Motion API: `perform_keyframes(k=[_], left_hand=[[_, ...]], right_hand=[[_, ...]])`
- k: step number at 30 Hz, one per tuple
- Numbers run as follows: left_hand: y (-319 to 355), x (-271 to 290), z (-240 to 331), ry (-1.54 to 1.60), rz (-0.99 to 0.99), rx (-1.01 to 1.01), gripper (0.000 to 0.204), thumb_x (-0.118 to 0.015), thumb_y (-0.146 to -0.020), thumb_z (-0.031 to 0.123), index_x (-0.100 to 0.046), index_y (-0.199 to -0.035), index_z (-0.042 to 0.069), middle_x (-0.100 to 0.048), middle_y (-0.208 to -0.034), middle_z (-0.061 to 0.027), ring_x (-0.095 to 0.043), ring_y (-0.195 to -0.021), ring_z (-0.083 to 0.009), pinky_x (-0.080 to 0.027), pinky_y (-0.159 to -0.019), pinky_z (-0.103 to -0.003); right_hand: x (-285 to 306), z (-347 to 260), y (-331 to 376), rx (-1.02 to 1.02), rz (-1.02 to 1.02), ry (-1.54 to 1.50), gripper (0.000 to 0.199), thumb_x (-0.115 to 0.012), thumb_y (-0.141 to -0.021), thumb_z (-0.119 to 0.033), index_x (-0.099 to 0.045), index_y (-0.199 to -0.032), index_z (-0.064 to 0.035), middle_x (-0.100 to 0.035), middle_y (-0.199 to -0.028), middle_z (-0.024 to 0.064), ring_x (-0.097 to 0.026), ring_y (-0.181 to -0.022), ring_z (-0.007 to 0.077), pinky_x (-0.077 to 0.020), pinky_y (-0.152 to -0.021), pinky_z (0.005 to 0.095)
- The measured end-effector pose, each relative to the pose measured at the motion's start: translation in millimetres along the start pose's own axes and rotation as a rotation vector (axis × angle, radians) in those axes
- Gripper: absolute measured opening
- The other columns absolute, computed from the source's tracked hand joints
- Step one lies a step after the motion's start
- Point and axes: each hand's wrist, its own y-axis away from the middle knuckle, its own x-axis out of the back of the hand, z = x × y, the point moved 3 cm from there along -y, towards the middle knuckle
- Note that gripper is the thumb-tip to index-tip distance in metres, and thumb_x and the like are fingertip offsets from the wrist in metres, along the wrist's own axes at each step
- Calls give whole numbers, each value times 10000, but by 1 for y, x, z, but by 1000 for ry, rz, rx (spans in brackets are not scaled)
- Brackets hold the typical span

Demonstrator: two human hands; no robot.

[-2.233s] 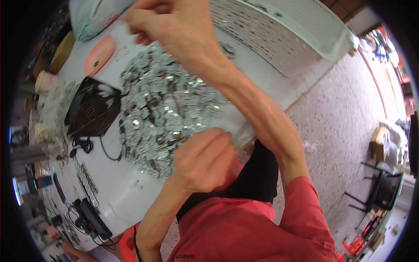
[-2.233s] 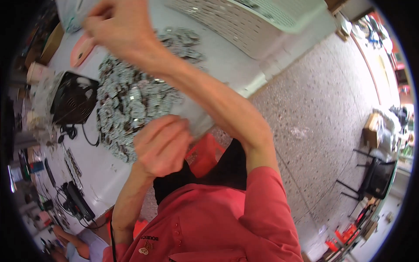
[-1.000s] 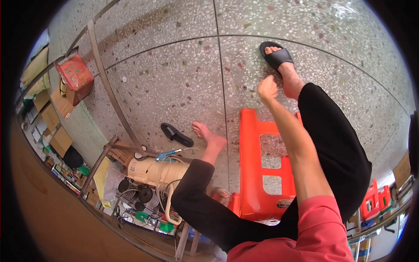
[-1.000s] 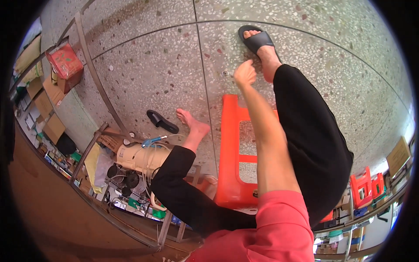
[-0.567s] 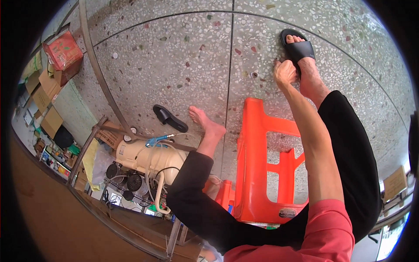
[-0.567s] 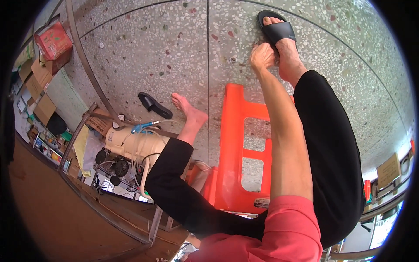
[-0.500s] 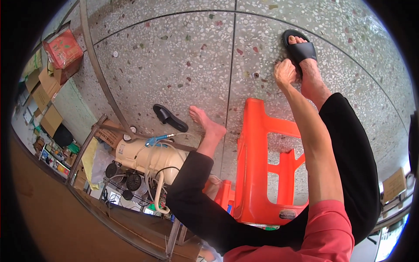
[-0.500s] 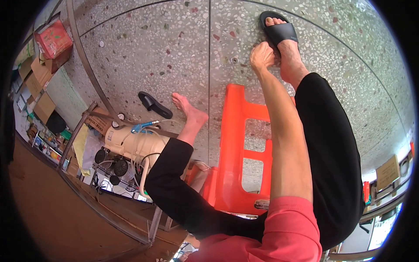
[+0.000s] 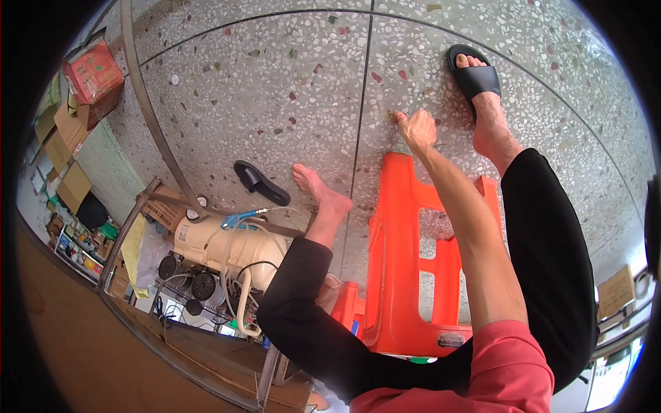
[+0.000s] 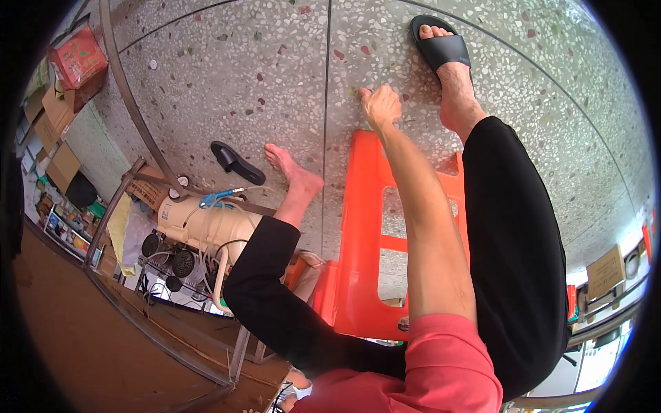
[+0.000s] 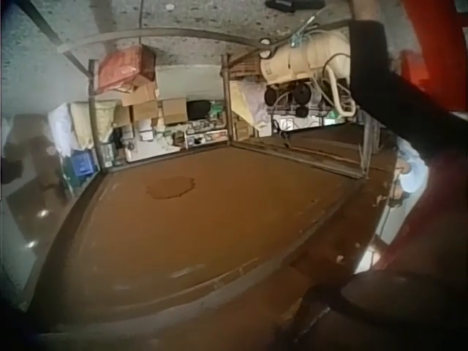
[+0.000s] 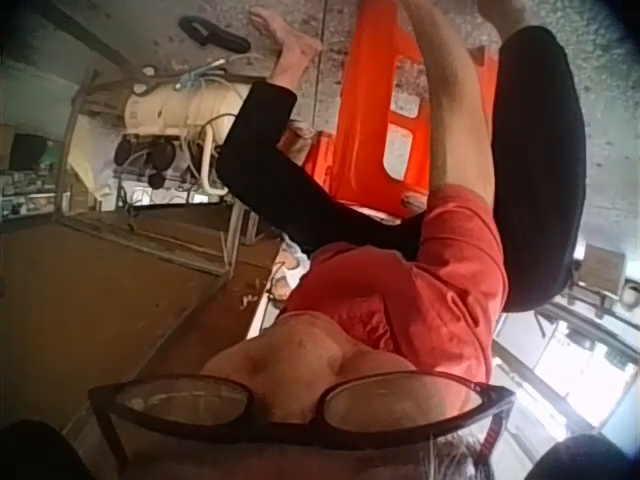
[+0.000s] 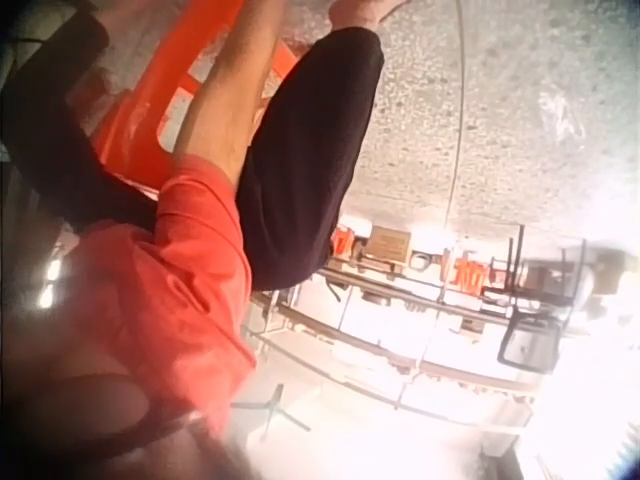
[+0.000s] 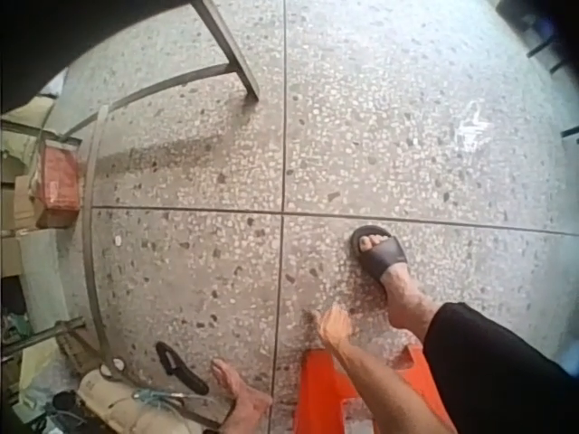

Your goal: The person assembles small electronic LED components onto a metal base or circuit board by hand.

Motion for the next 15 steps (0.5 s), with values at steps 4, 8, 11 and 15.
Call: perform_keyframes(k=[4,8,11,15], left_hand=[[7,4,8,-109,-41,53,929,-432,-797,457,142,-1376,12,142,-1463,-151,138,-1356,-240,92,-1096,-385],[12,5,7,-18,-31,-11,951,-434,-792,486,153,-1375,17,142,-1464,-145,140,-1356,-239,85,-1097,-388],[10,6,3,-361,-3,-71,970,-430,-789,529,155,-1376,25,146,-1464,-138,145,-1355,-236,81,-1098,-388],[7,4,1,-214,-21,-41,967,-435,-793,518,155,-1374,18,148,-1462,-142,149,-1353,-236,87,-1097,-384]], right_hand=[[-2,2,-8,126,-23,54,455,-638,-692,-382,-636,-836,49,-618,-868,261,-604,-834,402,-481,-739,440],[12,13,-4,111,47,-179,331,-598,-707,-319,-636,-760,6,-607,-740,240,-608,-739,392,-472,-690,426],[23,18,-14,78,230,-416,321,-592,-708,-316,-618,-722,4,-585,-688,240,-603,-726,378,-456,-675,417],[36,13,-34,-38,171,-396,336,-579,-709,-318,-632,-720,14,-597,-723,250,-607,-763,380,-460,-697,407]])
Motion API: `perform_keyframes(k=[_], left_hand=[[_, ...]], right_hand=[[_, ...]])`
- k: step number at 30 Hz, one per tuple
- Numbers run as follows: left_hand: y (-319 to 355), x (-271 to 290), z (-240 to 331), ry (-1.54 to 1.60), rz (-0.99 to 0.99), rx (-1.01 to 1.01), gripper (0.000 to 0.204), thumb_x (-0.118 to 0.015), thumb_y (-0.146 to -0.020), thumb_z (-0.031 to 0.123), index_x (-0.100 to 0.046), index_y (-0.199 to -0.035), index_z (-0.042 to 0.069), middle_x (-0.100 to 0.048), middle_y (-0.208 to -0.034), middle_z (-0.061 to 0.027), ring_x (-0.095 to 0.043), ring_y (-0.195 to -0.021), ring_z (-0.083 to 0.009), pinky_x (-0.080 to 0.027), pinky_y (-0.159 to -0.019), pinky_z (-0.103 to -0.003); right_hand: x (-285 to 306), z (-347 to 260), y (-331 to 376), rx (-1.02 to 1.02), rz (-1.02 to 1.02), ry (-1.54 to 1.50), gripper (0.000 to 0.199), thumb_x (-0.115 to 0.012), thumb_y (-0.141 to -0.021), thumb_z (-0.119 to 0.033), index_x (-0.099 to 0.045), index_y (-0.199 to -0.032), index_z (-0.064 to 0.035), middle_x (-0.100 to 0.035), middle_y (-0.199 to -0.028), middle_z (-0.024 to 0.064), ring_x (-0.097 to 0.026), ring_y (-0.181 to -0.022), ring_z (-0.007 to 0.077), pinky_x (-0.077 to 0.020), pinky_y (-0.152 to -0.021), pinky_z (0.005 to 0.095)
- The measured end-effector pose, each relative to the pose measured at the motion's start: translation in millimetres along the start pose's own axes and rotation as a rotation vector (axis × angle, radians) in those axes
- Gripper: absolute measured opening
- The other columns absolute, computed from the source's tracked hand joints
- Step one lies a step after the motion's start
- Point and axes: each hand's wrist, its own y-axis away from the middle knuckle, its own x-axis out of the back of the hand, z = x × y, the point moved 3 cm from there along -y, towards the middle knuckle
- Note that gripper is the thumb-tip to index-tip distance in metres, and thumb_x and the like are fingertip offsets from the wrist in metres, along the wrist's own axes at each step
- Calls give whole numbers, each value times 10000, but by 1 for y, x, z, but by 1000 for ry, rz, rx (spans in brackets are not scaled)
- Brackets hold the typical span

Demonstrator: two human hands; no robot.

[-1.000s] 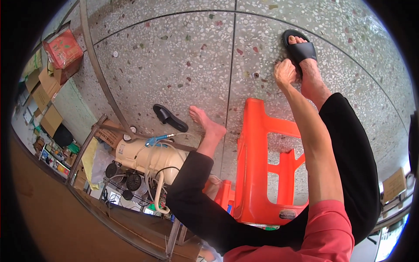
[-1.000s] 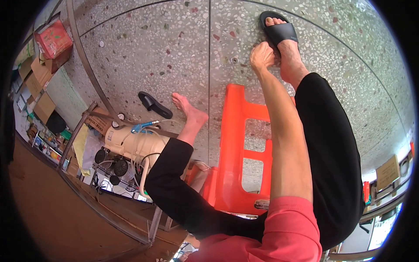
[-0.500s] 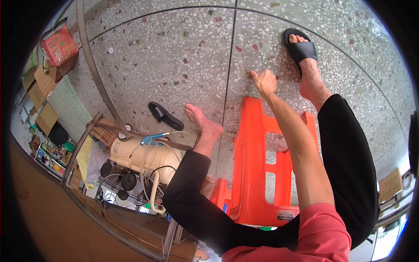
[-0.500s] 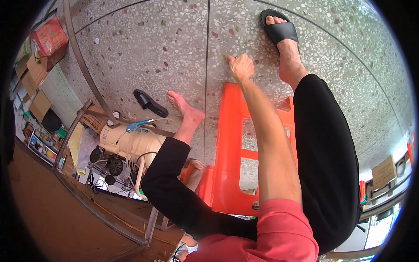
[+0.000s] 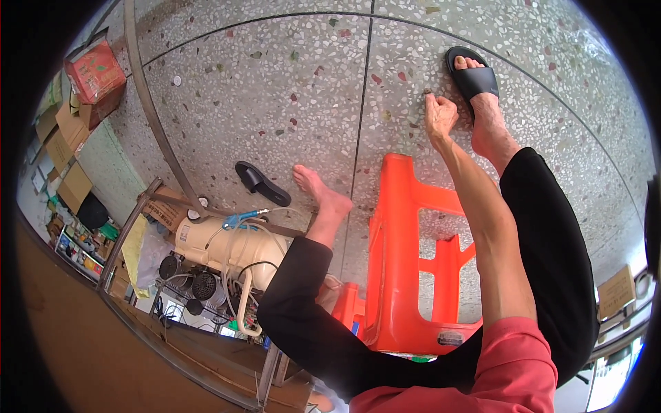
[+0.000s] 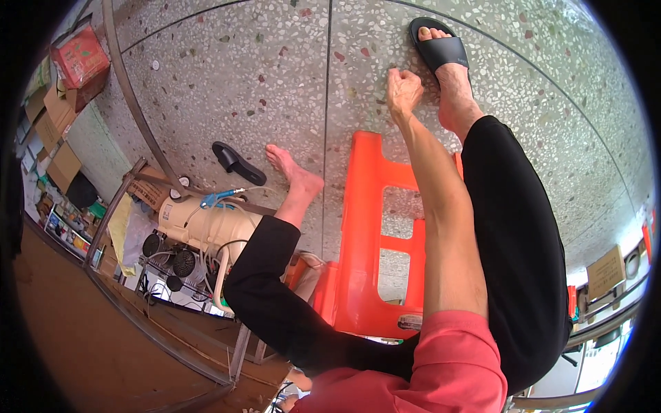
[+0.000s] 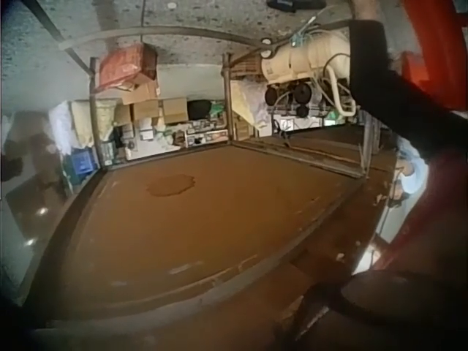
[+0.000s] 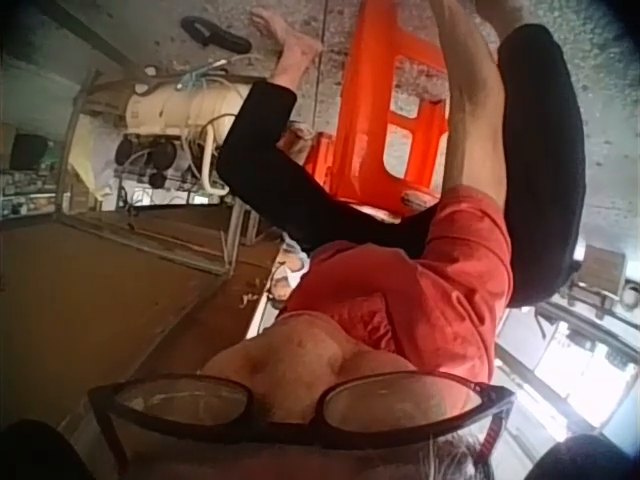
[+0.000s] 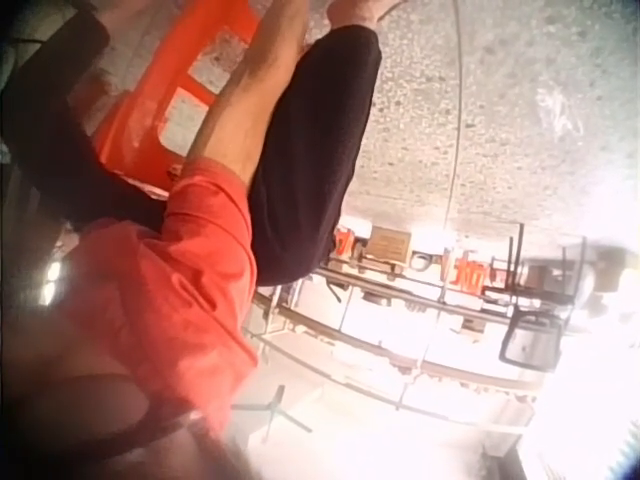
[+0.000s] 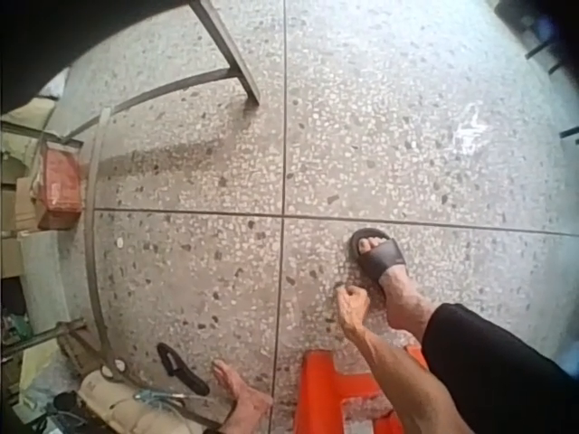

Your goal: The person assembles small electronic LED components onto a metal base or circuit board by hand.

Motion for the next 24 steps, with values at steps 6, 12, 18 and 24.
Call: perform_keyframes(k=[6,12,18,24], left_hand=[[-7,-1,-5,55,-14,-10,944,-435,-801,480,155,-1373,16,153,-1461,-144,151,-1353,-237,92,-1097,-375],[-4,-11,-1,305,-40,53,885,-390,-830,479,132,-1383,27,142,-1466,-130,131,-1358,-223,85,-1100,-361],[-19,-2,-18,171,61,-59,888,-395,-825,471,133,-1382,23,140,-1466,-136,132,-1358,-227,88,-1099,-366],[-2,-1,-5,211,-28,-4,966,-477,-773,424,156,-1370,4,141,-1458,-163,152,-1351,-255,104,-1092,-390]], right_hand=[[-17,-19,-8,-203,6,102,377,-611,-729,-320,-643,-783,51,-629,-805,248,-626,-823,354,-484,-734,396],[-16,2,-26,-205,79,143,353,-577,-755,-278,-630,-768,70,-630,-727,209,-642,-689,325,-495,-663,379],[-13,0,12,-166,-3,31,360,-518,-748,-271,-622,-766,73,-618,-784,266,-626,-819,339,-466,-731,396],[-18,25,17,17,125,-96,348,-547,-743,-255,-629,-805,77,-620,-748,249,-633,-733,312,-476,-697,391]])
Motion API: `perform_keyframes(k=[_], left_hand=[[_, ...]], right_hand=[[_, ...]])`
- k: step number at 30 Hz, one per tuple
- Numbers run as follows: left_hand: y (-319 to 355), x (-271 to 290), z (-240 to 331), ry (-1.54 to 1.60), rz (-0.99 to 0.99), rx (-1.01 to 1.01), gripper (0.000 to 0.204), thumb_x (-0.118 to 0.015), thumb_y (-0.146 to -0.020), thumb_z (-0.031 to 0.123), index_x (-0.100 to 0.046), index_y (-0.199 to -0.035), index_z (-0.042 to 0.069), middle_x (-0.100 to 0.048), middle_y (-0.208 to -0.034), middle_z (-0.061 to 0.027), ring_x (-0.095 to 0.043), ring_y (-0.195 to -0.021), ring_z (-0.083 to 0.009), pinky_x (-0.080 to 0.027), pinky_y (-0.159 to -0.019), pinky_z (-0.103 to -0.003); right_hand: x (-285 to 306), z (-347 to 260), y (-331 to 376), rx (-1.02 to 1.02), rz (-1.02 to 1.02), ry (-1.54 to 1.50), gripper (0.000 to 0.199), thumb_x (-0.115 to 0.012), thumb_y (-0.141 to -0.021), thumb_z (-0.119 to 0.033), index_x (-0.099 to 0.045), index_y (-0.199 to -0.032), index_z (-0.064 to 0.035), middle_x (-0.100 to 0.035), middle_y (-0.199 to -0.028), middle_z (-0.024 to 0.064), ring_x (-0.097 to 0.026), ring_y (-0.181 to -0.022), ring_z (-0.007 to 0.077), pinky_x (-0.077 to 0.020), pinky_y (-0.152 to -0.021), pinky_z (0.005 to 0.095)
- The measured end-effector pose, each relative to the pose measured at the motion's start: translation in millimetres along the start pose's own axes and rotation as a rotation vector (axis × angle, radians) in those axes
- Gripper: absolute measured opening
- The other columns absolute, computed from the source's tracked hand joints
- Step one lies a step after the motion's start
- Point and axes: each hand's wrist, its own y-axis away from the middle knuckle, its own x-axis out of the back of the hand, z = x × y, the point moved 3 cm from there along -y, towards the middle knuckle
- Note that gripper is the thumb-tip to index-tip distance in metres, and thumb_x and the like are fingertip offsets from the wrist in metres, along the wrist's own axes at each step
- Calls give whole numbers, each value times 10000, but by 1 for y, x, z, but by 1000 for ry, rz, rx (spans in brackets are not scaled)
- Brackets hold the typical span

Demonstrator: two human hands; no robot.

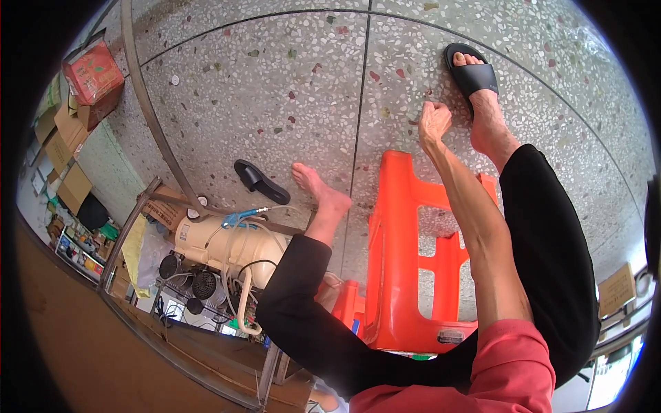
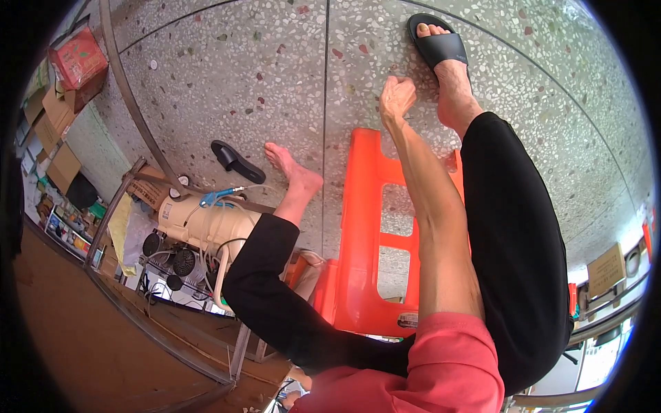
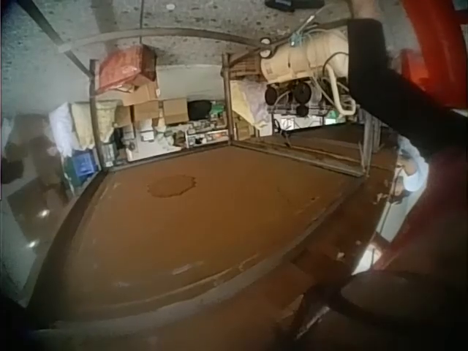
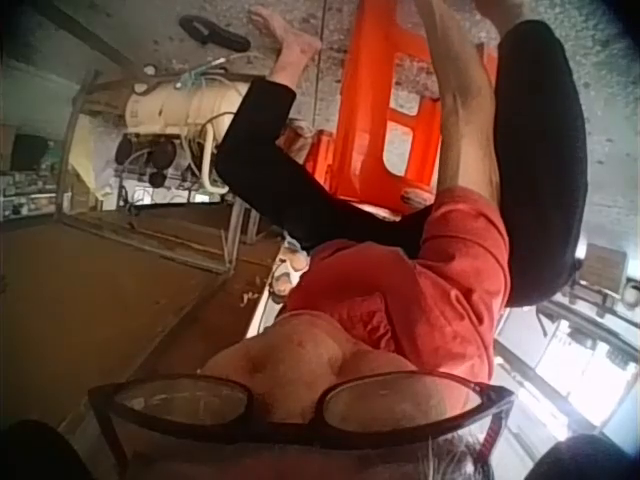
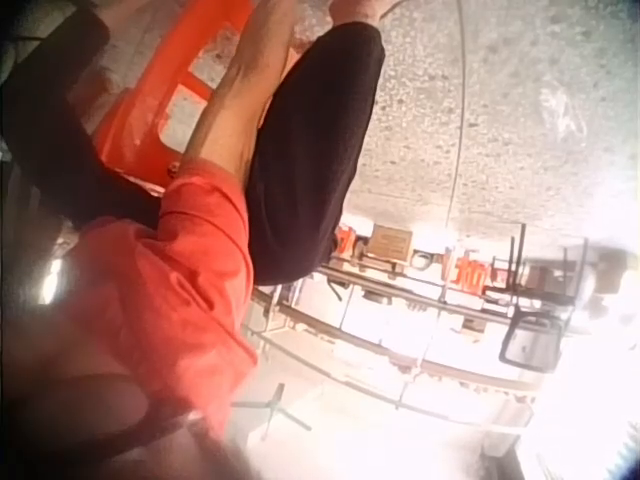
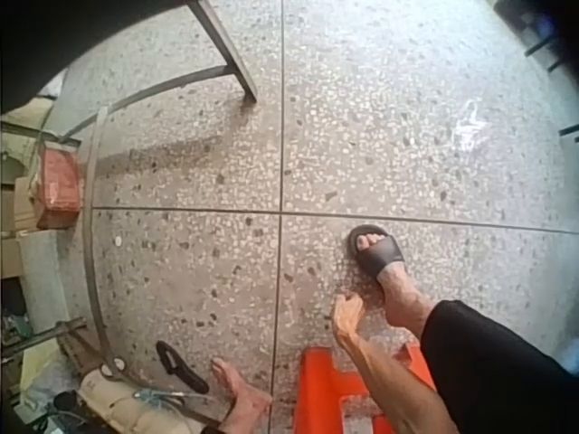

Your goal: The person assembles small electronic LED components onto a metal base or circuit board by hand.

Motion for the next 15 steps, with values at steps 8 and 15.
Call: perform_keyframes(k=[8,15], left_hand=[[-4,2,-2,-171,45,-47,1012,-531,-738,381,162,-1361,-13,129,-1456,-176,141,-1353,-258,101,-1094,-384],[-1,-1,2,-91,4,-26,1005,-525,-739,387,149,-1362,-23,122,-1457,-176,133,-1355,-251,96,-1097,-378]], right_hand=[[-4,-19,-26,-106,-22,96,342,-686,-700,-257,-644,-804,67,-630,-708,193,-637,-648,276,-499,-607,370],[5,-40,-23,88,-96,235,247,-612,-735,-202,-614,-778,41,-613,-829,260,-610,-810,407,-485,-706,433]])
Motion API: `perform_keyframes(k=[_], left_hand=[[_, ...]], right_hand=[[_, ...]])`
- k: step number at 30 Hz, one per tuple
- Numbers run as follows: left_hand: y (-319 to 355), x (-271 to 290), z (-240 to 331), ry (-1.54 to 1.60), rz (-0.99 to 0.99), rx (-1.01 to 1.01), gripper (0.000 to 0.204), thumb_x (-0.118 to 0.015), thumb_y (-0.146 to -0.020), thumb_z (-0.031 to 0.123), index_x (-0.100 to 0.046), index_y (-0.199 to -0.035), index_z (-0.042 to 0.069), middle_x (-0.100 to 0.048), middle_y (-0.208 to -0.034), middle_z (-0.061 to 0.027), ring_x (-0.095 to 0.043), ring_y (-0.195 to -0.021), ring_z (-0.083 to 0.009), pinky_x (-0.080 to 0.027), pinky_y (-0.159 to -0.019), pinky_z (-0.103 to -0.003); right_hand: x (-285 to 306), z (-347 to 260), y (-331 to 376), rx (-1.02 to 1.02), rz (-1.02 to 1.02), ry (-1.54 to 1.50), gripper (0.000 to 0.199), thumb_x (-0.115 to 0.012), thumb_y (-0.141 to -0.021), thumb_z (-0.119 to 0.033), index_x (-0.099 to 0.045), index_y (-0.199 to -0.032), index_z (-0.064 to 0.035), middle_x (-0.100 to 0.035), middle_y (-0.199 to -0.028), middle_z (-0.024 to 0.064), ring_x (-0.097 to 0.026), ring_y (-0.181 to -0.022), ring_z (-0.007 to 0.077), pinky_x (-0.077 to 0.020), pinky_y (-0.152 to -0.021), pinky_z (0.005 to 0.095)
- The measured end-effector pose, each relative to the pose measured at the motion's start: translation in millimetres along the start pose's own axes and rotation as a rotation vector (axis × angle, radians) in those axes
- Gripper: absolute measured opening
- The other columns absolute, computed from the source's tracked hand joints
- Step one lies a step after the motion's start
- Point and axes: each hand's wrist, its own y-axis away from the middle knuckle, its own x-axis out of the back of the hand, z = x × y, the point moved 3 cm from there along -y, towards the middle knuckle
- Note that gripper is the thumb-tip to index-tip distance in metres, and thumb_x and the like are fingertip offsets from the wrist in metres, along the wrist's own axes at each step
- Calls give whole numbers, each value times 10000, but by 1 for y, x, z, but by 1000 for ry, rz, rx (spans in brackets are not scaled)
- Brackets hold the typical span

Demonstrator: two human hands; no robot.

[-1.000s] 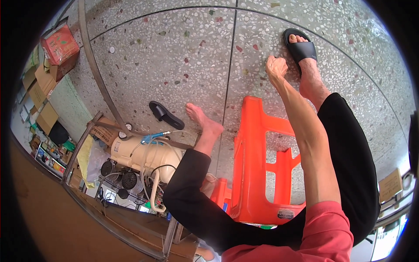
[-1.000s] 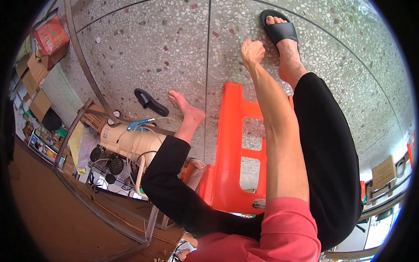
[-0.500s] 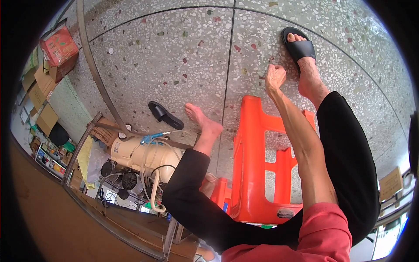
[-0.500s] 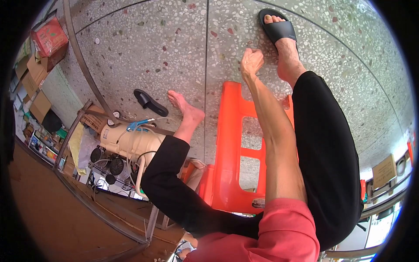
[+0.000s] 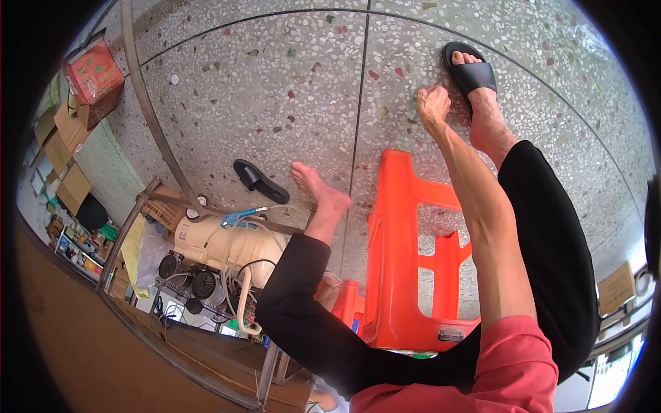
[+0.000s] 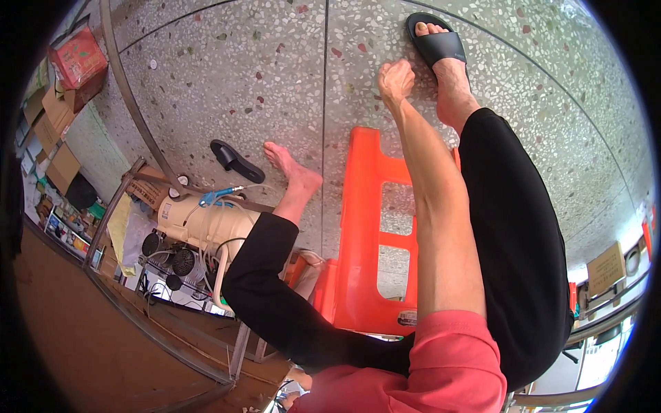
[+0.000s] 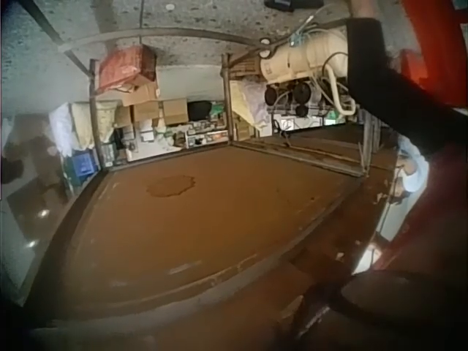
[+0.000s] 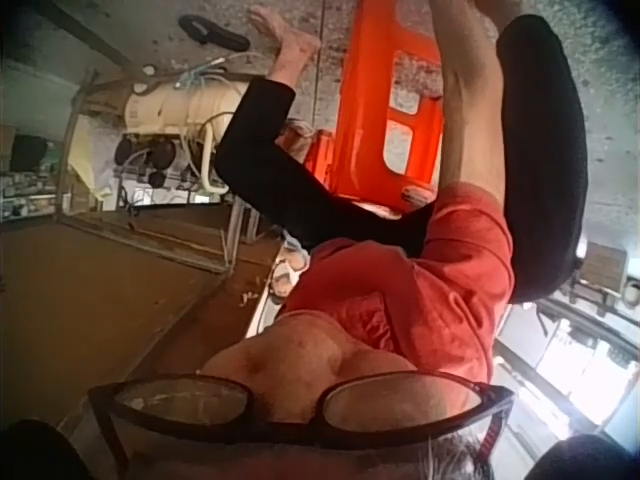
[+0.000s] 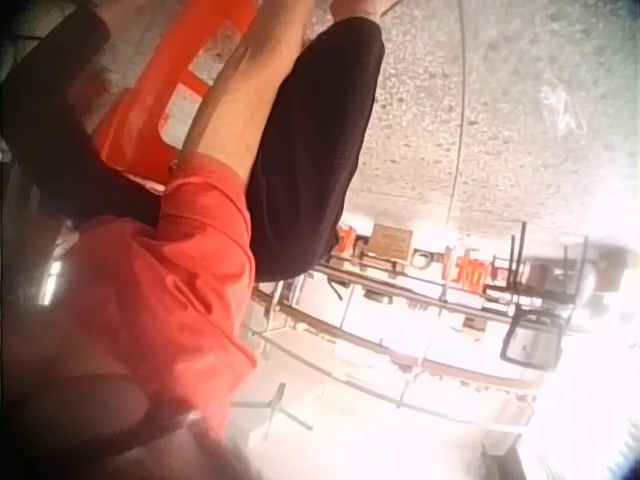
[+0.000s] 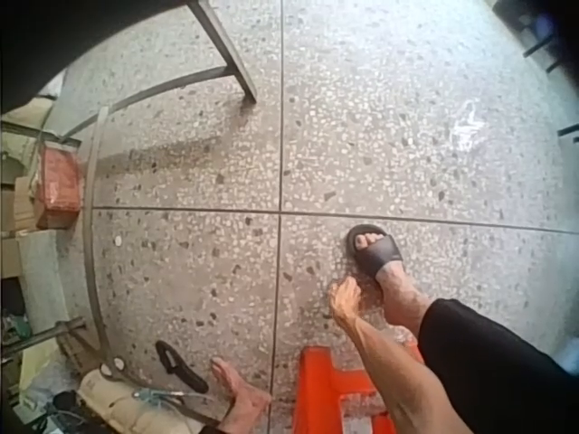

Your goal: The person assembles small electronic LED components onto a metal base or circuit board by hand.

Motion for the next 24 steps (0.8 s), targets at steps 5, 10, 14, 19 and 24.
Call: perform_keyframes(k=[5,10,14,19,24], left_hand=[[-7,11,-1,394,51,6,984,-501,-752,418,134,-1372,-8,114,-1461,-171,127,-1357,-249,84,-1100,-373],[16,6,15,97,-2,19,947,-474,-775,420,130,-1379,11,113,-1464,-158,127,-1357,-247,83,-1099,-380],[4,13,7,48,42,-37,987,-508,-749,405,135,-1370,-12,119,-1459,-174,132,-1355,-263,98,-1095,-386],[18,7,16,107,-28,-2,958,-488,-767,407,129,-1375,-3,120,-1461,-167,126,-1357,-255,94,-1095,-381],[-4,16,2,441,57,34,848,-398,-831,425,92,-1390,18,106,-1470,-140,104,-1362,-225,71,-1102,-356]], right_hand=[[-13,13,23,-40,22,-10,264,-650,-714,-237,-621,-811,7,-626,-832,211,-608,-829,360,-464,-750,411],[-6,32,20,-89,28,-48,318,-706,-712,-257,-596,-831,18,-620,-855,223,-605,-826,374,-475,-716,430],[-15,17,26,-214,-74,-72,315,-686,-701,-254,-626,-800,39,-629,-806,227,-620,-794,361,-475,-712,419],[-7,20,13,-121,-51,72,298,-657,-719,-225,-615,-777,64,-621,-799,241,-621,-796,378,-484,-688,426],[-15,12,28,-44,-105,-117,285,-631,-723,-246,-619,-760,37,-622,-790,227,-614,-782,381,-481,-688,434]])
